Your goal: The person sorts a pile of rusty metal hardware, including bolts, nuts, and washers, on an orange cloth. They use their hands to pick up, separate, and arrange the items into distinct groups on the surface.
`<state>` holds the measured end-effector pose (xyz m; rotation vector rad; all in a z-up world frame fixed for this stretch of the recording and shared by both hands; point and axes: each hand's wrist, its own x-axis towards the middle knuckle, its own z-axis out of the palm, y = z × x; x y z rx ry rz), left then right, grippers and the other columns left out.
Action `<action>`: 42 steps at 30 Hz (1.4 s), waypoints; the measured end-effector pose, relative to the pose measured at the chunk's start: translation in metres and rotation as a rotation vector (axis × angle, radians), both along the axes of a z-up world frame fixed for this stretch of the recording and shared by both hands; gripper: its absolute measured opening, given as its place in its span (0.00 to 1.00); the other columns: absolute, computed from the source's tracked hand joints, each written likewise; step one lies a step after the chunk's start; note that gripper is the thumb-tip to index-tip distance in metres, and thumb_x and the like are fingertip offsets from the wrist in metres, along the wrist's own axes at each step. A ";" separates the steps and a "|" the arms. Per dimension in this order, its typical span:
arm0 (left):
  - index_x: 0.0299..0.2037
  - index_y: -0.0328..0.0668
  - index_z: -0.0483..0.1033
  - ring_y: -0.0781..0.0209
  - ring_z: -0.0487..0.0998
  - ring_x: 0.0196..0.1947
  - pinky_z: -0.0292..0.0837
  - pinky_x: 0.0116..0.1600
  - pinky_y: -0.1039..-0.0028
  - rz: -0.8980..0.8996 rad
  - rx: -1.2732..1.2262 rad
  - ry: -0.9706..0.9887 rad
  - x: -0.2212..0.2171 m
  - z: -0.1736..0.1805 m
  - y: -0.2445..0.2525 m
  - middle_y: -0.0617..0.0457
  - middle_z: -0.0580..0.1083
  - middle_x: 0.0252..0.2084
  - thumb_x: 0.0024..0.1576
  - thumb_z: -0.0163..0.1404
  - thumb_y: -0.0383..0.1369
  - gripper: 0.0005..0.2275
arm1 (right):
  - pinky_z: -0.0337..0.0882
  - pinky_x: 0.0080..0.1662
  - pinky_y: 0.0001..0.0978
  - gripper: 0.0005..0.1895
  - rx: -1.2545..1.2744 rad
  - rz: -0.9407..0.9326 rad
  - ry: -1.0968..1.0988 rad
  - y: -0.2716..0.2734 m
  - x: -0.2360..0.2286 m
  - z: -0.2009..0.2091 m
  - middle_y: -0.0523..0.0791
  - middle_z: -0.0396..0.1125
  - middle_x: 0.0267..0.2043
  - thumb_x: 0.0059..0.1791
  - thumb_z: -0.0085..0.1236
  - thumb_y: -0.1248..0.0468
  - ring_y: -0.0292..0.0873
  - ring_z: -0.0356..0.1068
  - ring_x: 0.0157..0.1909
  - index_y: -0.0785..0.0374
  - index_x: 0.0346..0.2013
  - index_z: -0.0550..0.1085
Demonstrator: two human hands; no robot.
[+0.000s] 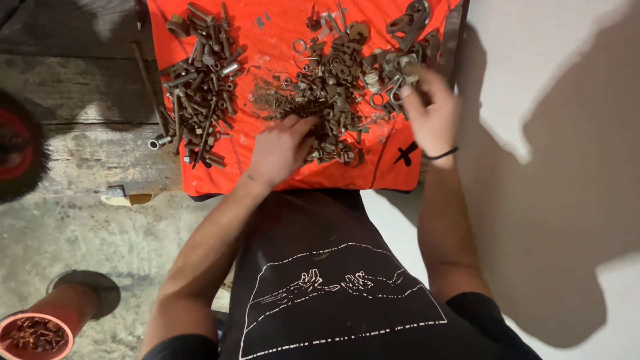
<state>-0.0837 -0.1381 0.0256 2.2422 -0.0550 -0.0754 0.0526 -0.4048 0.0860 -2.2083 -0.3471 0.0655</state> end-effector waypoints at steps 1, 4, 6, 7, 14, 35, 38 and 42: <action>0.52 0.44 0.77 0.45 0.80 0.36 0.75 0.38 0.57 -0.003 0.057 -0.065 0.005 -0.007 -0.004 0.47 0.75 0.38 0.57 0.56 0.34 0.14 | 0.73 0.45 0.29 0.17 -0.041 0.037 0.032 0.005 -0.005 -0.002 0.47 0.76 0.43 0.54 0.61 0.66 0.36 0.74 0.42 0.66 0.57 0.75; 0.53 0.46 0.77 0.48 0.79 0.35 0.75 0.39 0.59 0.007 0.189 -0.131 0.013 -0.017 -0.010 0.48 0.74 0.37 0.57 0.54 0.32 0.14 | 0.74 0.47 0.31 0.15 -0.078 0.137 0.072 0.011 -0.019 -0.018 0.49 0.77 0.45 0.53 0.62 0.65 0.39 0.77 0.45 0.65 0.54 0.77; 0.53 0.48 0.77 0.51 0.79 0.34 0.74 0.38 0.60 0.017 0.265 -0.127 0.012 -0.016 -0.011 0.49 0.73 0.37 0.58 0.54 0.31 0.13 | 0.75 0.48 0.32 0.15 -0.072 0.198 0.085 0.011 -0.024 -0.027 0.50 0.77 0.46 0.53 0.63 0.64 0.41 0.78 0.47 0.65 0.53 0.78; 0.54 0.47 0.77 0.53 0.78 0.34 0.74 0.39 0.62 -0.008 0.318 -0.203 0.010 -0.014 -0.010 0.51 0.73 0.38 0.55 0.52 0.30 0.16 | 0.75 0.50 0.33 0.15 -0.060 0.233 0.069 0.011 -0.026 -0.031 0.51 0.76 0.48 0.53 0.63 0.64 0.43 0.78 0.49 0.65 0.53 0.78; 0.51 0.48 0.78 0.55 0.77 0.34 0.73 0.39 0.64 -0.054 0.313 -0.322 0.012 -0.024 -0.010 0.54 0.72 0.38 0.53 0.50 0.29 0.15 | 0.75 0.47 0.34 0.14 -0.109 0.244 0.021 0.007 -0.015 -0.027 0.51 0.76 0.48 0.53 0.64 0.63 0.47 0.78 0.49 0.66 0.51 0.78; 0.39 0.46 0.76 0.53 0.79 0.35 0.75 0.38 0.62 -0.115 0.303 -0.245 0.023 -0.026 -0.006 0.53 0.71 0.33 0.52 0.53 0.28 0.06 | 0.76 0.48 0.37 0.15 -0.101 0.388 0.035 0.037 -0.032 -0.014 0.51 0.75 0.48 0.52 0.62 0.61 0.50 0.78 0.49 0.63 0.52 0.78; 0.40 0.46 0.77 0.50 0.79 0.33 0.75 0.37 0.61 -0.095 0.295 -0.171 0.021 -0.008 -0.005 0.52 0.74 0.35 0.52 0.54 0.29 0.07 | 0.75 0.45 0.35 0.14 -0.099 0.385 0.056 0.040 -0.035 -0.010 0.51 0.76 0.48 0.52 0.62 0.61 0.50 0.78 0.47 0.63 0.51 0.78; 0.41 0.44 0.80 0.49 0.80 0.35 0.74 0.36 0.62 -0.038 0.017 -0.135 0.003 0.043 -0.007 0.51 0.77 0.38 0.55 0.57 0.29 0.05 | 0.74 0.42 0.33 0.14 -0.048 0.393 0.050 0.033 -0.052 -0.019 0.51 0.76 0.46 0.51 0.63 0.62 0.48 0.77 0.44 0.64 0.50 0.78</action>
